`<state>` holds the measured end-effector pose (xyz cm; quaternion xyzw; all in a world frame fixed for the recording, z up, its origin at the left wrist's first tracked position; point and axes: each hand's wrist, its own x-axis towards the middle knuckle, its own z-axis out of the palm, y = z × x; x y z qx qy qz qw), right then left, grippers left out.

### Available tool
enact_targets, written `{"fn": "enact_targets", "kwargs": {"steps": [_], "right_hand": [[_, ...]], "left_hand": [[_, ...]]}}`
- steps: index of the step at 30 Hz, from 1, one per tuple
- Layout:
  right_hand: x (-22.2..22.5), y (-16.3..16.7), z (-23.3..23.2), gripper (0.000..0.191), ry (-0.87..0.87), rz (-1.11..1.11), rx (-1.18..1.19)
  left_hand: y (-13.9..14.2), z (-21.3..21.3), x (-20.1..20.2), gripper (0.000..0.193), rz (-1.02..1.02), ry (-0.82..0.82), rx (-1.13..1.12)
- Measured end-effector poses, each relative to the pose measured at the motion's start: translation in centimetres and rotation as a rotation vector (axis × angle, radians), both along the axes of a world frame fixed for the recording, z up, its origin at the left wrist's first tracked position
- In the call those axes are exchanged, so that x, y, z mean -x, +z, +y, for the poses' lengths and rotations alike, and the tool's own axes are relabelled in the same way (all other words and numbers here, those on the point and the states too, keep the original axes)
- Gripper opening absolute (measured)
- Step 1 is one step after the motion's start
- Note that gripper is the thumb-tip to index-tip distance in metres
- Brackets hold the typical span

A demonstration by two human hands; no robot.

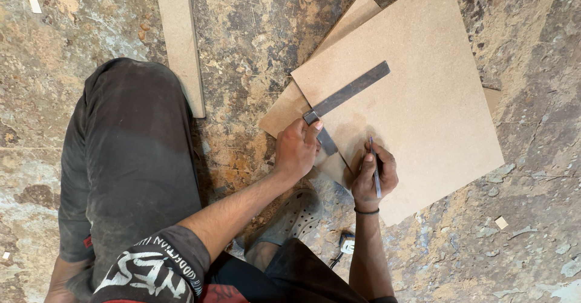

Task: The person measures and marks a rectangular piece of wood using a tape measure, a try square, and a pencil. They repeatedly align the tools and draw lines to outline a cut shape on the wood surface.

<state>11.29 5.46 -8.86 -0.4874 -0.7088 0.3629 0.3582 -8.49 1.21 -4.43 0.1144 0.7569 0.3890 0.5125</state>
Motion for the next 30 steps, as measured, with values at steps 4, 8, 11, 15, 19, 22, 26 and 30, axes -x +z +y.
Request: {"fn": "enact_targets", "kwargs": {"steps": [4,8,11,15,19,22,26,30], "right_hand": [[0.1,0.0,0.0,0.025,0.003,0.002,0.002],[0.0,0.1,-0.1,0.025,0.016,0.026,0.021],[-0.4,0.2,-0.4,0.023,0.046,-0.008,0.002],[-0.4,0.4,-0.2,0.022,0.081,0.016,0.033],[0.3,2.4,2.4,0.021,0.192,0.08,0.163],[1.6,5.4,5.6,0.021,0.317,-0.072,0.31],[6.6,8.2,10.1,0.02,0.486,-0.222,0.374],[11.8,8.7,11.4,0.019,0.558,-0.331,0.327]], "left_hand": [[0.3,0.1,0.3,0.034,-0.005,-0.005,0.003],[0.6,0.1,0.4,0.035,-0.015,-0.001,0.009],[0.7,0.1,0.4,0.035,0.003,-0.009,0.008],[0.8,0.1,0.5,0.035,-0.008,0.042,-0.04],[0.6,0.1,0.8,0.033,-0.012,0.022,-0.018],[0.6,0.0,0.8,0.039,0.013,0.028,-0.034],[0.6,0.0,0.7,0.041,0.077,0.076,-0.048],[0.7,0.4,1.0,0.04,0.048,0.051,0.077]]}}
